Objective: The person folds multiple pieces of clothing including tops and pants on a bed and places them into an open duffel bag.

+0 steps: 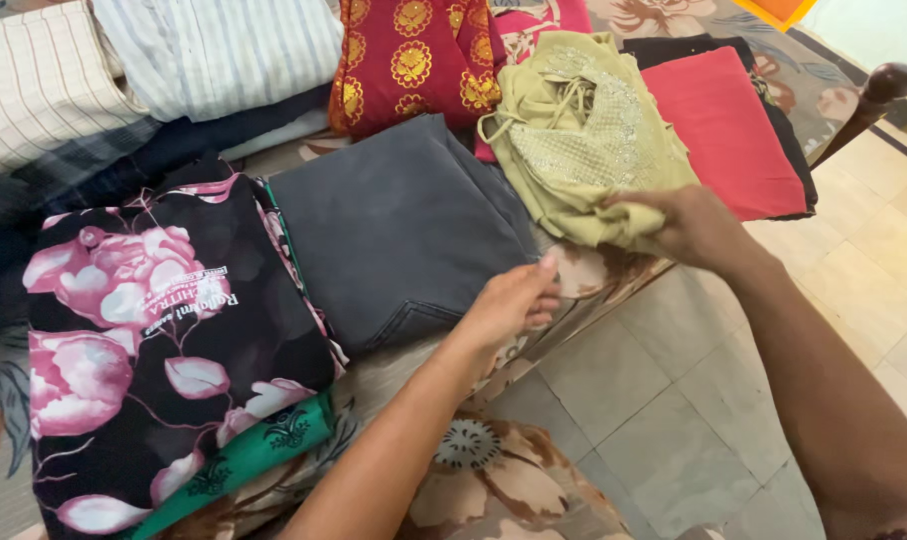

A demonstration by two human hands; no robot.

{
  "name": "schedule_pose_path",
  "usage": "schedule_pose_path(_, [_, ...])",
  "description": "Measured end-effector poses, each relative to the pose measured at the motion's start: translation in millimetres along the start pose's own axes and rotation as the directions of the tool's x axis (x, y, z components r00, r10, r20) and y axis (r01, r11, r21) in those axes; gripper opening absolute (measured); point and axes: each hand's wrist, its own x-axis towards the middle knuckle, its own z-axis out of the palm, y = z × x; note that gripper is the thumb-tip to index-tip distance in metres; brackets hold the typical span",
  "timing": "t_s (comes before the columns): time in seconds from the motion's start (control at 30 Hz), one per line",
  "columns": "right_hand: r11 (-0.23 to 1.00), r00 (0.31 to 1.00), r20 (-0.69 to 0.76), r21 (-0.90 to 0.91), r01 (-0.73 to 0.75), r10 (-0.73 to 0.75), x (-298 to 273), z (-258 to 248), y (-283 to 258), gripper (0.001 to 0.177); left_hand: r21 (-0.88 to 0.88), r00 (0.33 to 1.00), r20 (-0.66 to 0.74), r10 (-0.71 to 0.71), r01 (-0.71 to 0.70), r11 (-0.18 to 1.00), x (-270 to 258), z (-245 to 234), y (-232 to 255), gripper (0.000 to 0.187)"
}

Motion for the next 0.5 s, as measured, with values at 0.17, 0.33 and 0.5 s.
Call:
schedule_pose_path(0.17, [0.969, 0.987, -0.021, 0.191, -0.155, 0.162, -7, -33, -50, 0.046, -0.357, 0.991, -0.082, -0.101, 0.065, 0.932, 11, 18, 36, 0.106])
schedule_pose_path(0.33, [0.958, 0.999, 0.048, 0.286, -0.012, -0.002, -76, -30, -105, 0.051, -0.58, 0.996, -0.086, -0.038, -0.019, 0.814, 22, 15, 37, 0.089])
schedule_pose_path(0.5, [0.78, 0.997, -0.073, 0.625, 0.026, 0.025, -105, -7, -46, 0.054, -0.549, 0.969, -0.244, -0.042, -0.102, 0.83, 16, 25, 29, 0.053])
